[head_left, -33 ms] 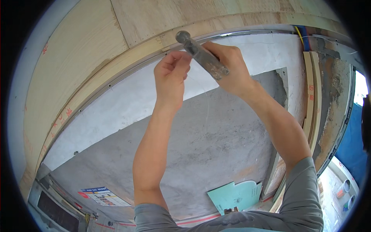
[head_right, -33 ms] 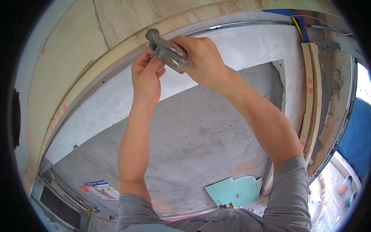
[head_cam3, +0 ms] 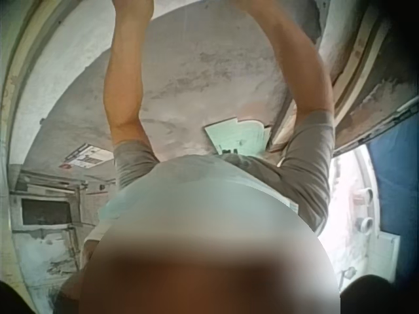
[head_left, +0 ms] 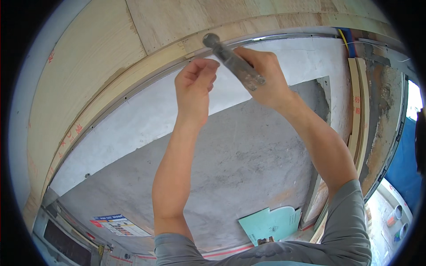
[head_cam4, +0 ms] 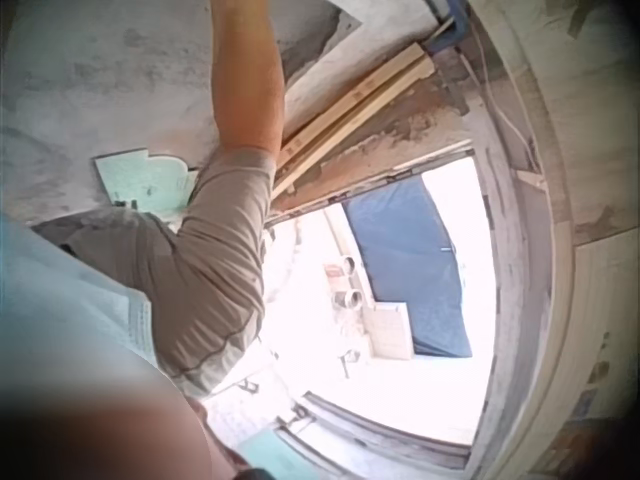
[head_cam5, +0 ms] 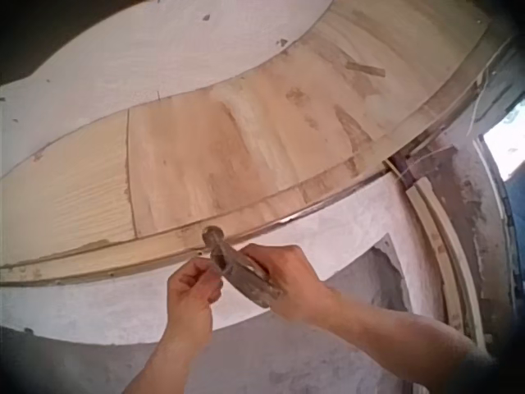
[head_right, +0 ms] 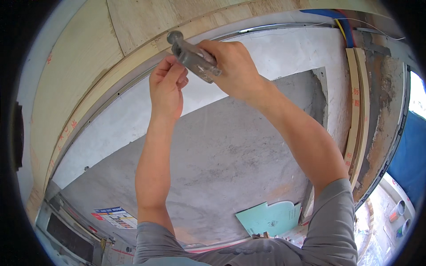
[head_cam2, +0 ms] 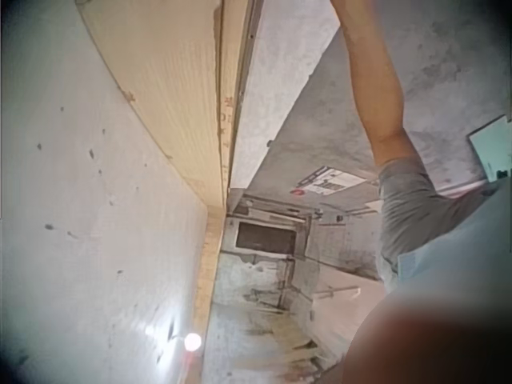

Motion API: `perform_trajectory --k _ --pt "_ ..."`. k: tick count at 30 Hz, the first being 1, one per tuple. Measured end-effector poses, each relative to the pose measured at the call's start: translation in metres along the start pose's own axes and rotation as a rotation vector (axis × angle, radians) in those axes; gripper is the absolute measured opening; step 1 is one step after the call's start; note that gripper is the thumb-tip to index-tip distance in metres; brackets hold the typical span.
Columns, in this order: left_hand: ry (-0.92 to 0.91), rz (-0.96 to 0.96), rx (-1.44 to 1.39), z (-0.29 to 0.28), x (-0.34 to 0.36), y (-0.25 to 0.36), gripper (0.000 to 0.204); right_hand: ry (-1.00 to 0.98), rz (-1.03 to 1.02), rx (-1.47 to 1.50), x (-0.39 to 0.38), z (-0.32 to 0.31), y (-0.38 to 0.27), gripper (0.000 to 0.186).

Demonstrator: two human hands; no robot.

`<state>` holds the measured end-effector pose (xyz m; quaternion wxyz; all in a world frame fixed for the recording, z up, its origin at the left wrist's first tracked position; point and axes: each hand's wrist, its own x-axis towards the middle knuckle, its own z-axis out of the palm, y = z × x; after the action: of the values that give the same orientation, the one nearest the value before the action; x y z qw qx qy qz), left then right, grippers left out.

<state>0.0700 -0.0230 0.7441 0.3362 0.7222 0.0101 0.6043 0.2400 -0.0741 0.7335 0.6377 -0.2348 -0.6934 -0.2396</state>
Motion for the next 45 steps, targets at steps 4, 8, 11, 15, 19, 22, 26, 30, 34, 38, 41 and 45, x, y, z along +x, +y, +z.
perform_trajectory --k 4,8,11,15,19,22,26,30,34,38,41,45 --pt "-0.023 -0.096 -0.155 -0.015 -0.006 0.001 0.008 0.124 0.158 0.148 -0.001 -0.001 0.005 0.009" --pt "-0.122 -0.119 -0.201 -0.009 -0.008 0.003 0.008 0.135 0.267 0.238 0.0 -0.008 -0.008 0.012" --pt "-0.159 -0.052 -0.008 0.001 -0.009 0.004 0.007 -0.054 0.413 0.219 -0.003 -0.01 -0.015 0.015" --pt "-0.102 0.04 0.159 0.008 -0.01 0.004 0.008 -0.147 0.426 0.261 -0.008 -0.009 -0.015 0.016" --pt "-0.051 0.096 0.229 0.009 -0.012 -0.001 0.008 -0.164 0.371 0.229 -0.013 -0.01 -0.008 0.016" --pt "-0.045 0.097 0.162 0.008 -0.012 0.001 0.01 -0.164 0.334 0.213 -0.016 -0.014 -0.01 0.017" --pt "-0.082 -0.012 0.11 0.0 -0.014 0.006 0.006 -0.129 0.283 0.202 -0.018 -0.018 -0.01 0.015" --pt "-0.166 -0.163 -0.179 0.001 -0.016 0.013 0.005 0.034 0.138 0.162 -0.02 -0.023 -0.008 0.009" --pt "-0.223 -0.254 -0.308 0.01 -0.022 0.012 0.005 0.165 0.236 0.318 -0.022 -0.015 -0.013 0.009" --pt "-0.24 -0.215 -0.323 0.026 -0.021 0.01 0.008 0.049 0.349 0.326 -0.019 -0.02 -0.022 0.005" --pt "-0.18 -0.134 -0.27 0.034 -0.019 0.011 0.008 0.009 0.392 0.373 -0.018 -0.02 -0.017 0.006" --pt "-0.126 -0.051 -0.152 0.031 -0.017 0.007 0.011 0.016 0.382 0.381 -0.025 -0.02 -0.022 0.01"
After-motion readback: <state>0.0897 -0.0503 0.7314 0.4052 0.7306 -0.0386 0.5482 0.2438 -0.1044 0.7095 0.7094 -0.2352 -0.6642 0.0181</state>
